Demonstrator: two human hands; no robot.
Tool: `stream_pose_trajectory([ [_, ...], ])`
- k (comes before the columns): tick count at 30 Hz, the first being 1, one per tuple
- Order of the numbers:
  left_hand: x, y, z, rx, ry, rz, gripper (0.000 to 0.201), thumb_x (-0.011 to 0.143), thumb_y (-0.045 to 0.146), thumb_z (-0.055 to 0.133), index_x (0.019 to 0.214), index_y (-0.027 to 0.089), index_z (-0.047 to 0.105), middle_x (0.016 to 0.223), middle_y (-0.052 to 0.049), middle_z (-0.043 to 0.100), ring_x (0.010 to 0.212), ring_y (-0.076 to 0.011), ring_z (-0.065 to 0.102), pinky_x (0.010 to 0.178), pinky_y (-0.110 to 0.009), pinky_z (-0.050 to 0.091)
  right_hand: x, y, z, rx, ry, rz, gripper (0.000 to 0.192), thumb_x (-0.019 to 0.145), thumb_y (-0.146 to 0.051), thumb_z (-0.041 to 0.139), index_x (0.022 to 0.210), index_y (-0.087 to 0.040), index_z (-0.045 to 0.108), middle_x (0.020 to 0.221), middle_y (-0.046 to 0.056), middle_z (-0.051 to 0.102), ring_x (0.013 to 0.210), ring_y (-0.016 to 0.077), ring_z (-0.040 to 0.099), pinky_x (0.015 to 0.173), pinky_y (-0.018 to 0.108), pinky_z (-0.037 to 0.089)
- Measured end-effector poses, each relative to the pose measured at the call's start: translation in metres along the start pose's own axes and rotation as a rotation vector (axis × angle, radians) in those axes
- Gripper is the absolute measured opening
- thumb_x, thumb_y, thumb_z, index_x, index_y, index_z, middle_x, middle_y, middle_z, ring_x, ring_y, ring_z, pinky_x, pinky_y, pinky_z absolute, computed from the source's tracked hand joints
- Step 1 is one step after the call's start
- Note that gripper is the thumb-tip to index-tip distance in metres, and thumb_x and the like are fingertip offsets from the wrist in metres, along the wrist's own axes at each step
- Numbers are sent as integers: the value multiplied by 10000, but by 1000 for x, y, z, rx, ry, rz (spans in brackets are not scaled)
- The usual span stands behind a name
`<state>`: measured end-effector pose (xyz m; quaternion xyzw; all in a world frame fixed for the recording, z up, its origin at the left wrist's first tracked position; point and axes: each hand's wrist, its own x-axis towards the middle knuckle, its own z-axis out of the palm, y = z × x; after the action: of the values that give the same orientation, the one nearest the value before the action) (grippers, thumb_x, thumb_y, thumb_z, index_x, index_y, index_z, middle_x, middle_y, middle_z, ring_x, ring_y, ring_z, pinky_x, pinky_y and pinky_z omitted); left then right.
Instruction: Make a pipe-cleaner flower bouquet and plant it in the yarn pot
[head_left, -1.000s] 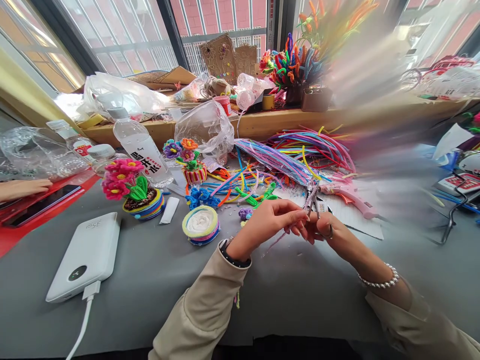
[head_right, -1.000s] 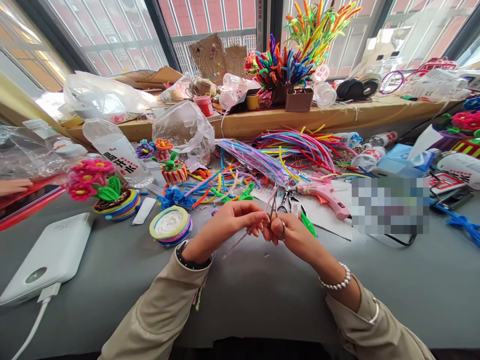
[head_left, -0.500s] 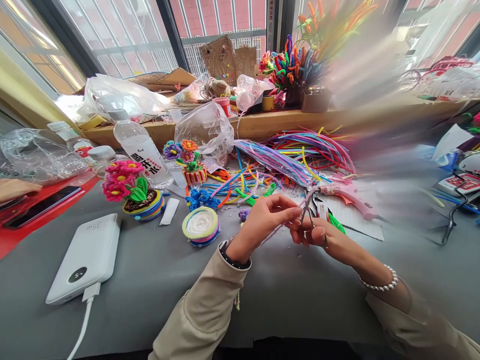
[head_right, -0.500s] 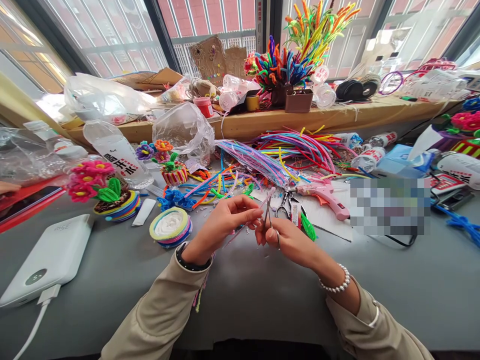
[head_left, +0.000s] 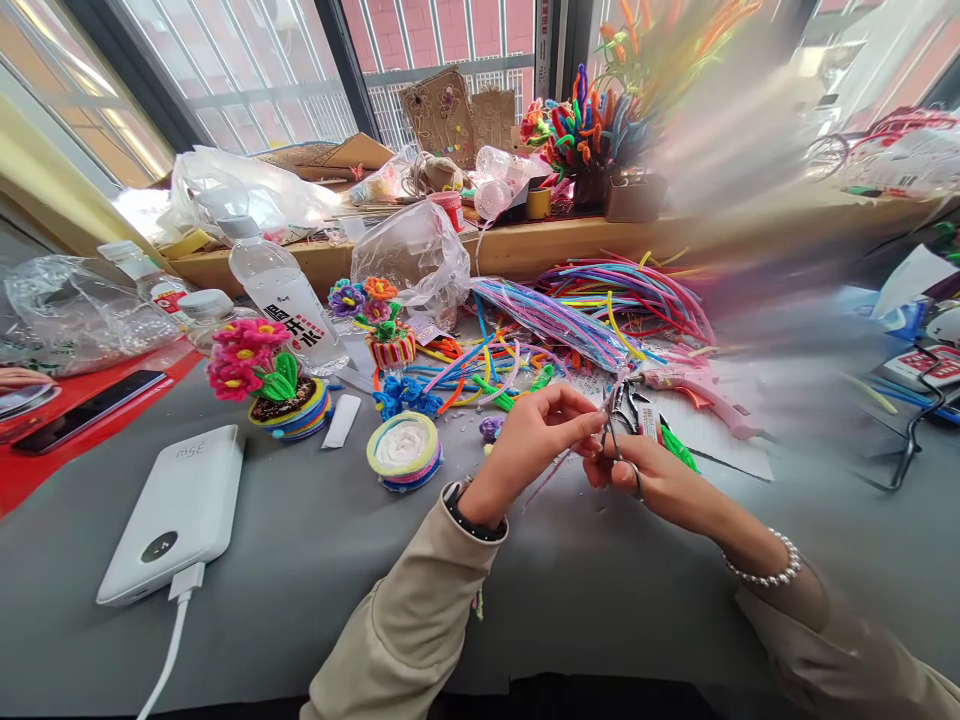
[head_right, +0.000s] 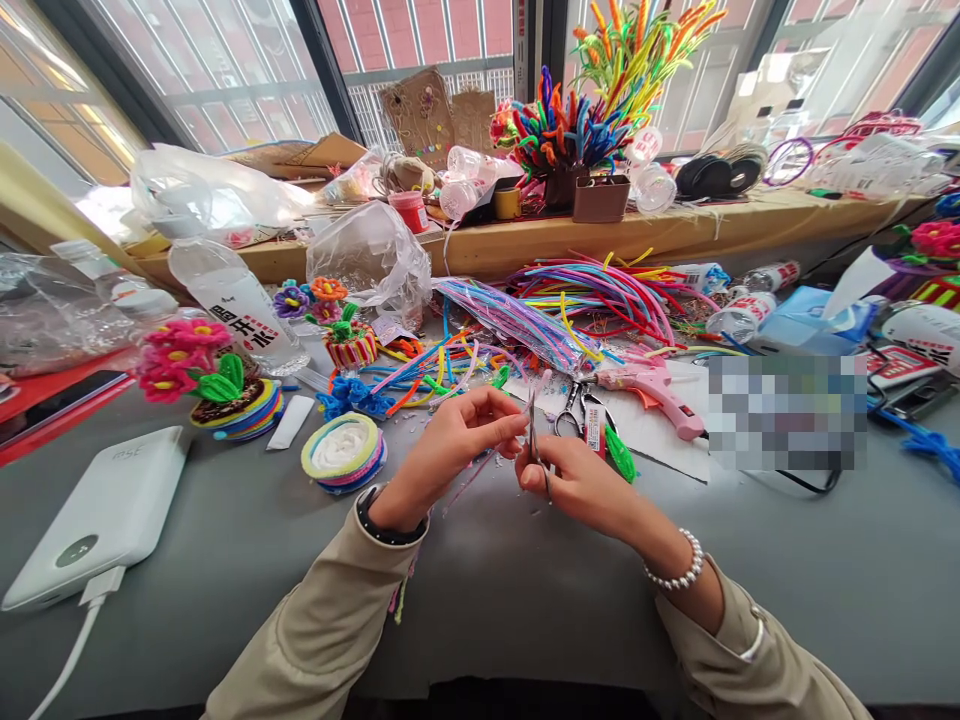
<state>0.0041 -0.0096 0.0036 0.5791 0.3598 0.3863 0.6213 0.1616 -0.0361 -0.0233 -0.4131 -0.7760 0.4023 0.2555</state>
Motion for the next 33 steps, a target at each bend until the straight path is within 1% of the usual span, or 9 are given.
stream_pose_trajectory([
  [5, 0, -2, -1, -38, -50, 0, 274, 636, 355, 652, 698, 122, 520, 566, 11, 567, 512, -78, 538, 526, -210, 431, 2, 2, 2, 5, 57, -2, 663, 665, -769, 194, 566, -161, 437, 545, 0, 432, 504, 104, 381, 482, 230, 316],
  [10, 0, 1, -1, -68, -39, 0, 265, 616, 322, 675, 677, 123, 510, 552, 23, 561, 492, -69, 534, 518, -204, 429, 3, 5, 3, 23, 99, 21, 648, 665, -767, 242, 484, -164, 398, 463, -17, 392, 448, 90, 362, 464, 227, 299],
  [14, -1, 4, 0, -99, -33, -45, 279, 594, 314, 695, 699, 118, 526, 580, 21, 570, 519, -76, 560, 525, -195, 430, 3, 4, 2, 18, 126, 27, 649, 671, -760, 257, 456, -166, 402, 447, -14, 401, 434, 89, 368, 464, 227, 302],
  [18, -1, 6, -2, -138, -67, -118, 275, 603, 311, 693, 716, 113, 539, 559, 25, 562, 482, -63, 543, 493, -180, 409, 3, 4, 1, 12, 140, 32, 650, 671, -760, 260, 437, -170, 397, 419, -20, 381, 413, 86, 358, 453, 228, 297],
  [22, -1, 6, -5, -233, -119, -184, 281, 618, 322, 682, 767, 103, 585, 608, 7, 583, 527, -65, 558, 533, -186, 418, 3, 5, 2, 34, 141, 12, 650, 683, -756, 244, 451, -168, 397, 434, -15, 403, 417, 83, 365, 453, 226, 300],
  [26, -1, 4, -8, -268, -183, -233, 263, 609, 309, 693, 742, 105, 593, 630, 3, 596, 542, -62, 560, 552, -188, 422, 2, 4, 3, 63, 142, 9, 655, 679, -755, 262, 445, -161, 407, 431, -9, 418, 412, 80, 371, 448, 222, 307],
  [29, -1, 4, -8, -247, -214, -232, 249, 618, 325, 683, 697, 114, 578, 617, 10, 595, 527, -60, 551, 528, -184, 413, 1, 4, 4, 108, 134, 67, 649, 656, -756, 318, 454, -153, 450, 435, 1, 448, 401, 81, 388, 429, 219, 318],
  [31, -1, 4, -8, -245, -233, -222, 258, 616, 341, 681, 677, 118, 566, 610, 15, 591, 519, -60, 548, 520, -185, 412, 1, 4, 4, 165, 95, 100, 646, 632, -762, 349, 495, -147, 490, 463, 11, 476, 409, 90, 415, 415, 218, 329],
  [33, -1, 5, -8, -237, -239, -214, 270, 614, 353, 679, 668, 118, 558, 596, 16, 583, 508, -58, 541, 515, -184, 412, 1, 4, 5, 213, 58, 71, 657, 617, -775, 338, 526, -146, 503, 489, 17, 492, 437, 99, 441, 439, 223, 356],
])
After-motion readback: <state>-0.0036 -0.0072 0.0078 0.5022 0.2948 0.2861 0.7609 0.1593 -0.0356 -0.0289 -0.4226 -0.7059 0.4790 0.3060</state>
